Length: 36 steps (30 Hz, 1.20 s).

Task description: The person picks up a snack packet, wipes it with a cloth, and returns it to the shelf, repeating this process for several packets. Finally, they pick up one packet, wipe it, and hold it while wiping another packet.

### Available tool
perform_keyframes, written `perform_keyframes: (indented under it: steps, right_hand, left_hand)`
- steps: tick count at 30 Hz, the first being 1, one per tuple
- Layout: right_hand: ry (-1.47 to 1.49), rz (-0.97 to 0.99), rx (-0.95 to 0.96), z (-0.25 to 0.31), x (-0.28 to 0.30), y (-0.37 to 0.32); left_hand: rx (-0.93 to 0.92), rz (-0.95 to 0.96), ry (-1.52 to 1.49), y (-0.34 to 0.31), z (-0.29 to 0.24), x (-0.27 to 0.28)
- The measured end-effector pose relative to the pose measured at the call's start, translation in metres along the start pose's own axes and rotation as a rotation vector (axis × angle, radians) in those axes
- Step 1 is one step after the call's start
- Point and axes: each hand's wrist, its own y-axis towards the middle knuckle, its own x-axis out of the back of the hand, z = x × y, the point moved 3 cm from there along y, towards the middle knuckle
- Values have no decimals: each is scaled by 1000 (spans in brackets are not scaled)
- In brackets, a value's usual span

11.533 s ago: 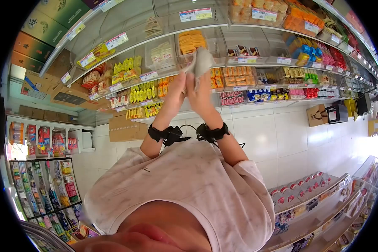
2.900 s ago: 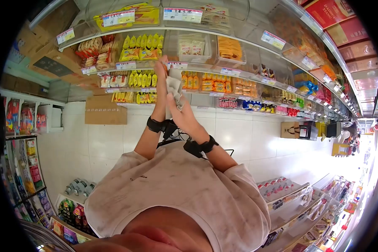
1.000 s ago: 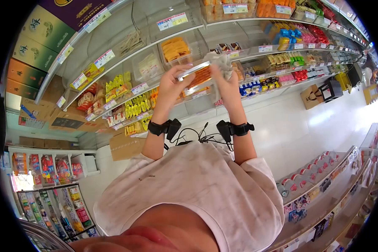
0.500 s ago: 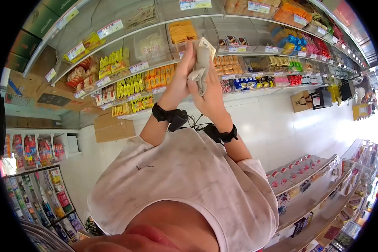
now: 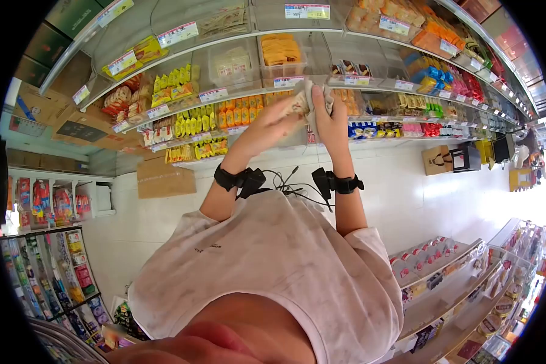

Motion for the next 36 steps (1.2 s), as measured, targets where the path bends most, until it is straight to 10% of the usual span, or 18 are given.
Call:
perform_keyframes:
  steps: [7,14,16,19,36]
  right_hand:
    - [233,17,-3,9,-5,-14]
    - [-186,-244,226,18,40,-18]
    - [-217,-108,104,37,42,-27]
    - [-357,67,582,18,19,-32]
    - [-123,76,73,-56,79,-2]
  left_hand:
    - [-106,-299,65,5,-25,34]
    - [-167,-422,4,20,10,0]
    - [86,-147,-412,28,4,-12]
    - [191,15,-687,28,-12,-29]
    - [121,104,-241,24,5,-87]
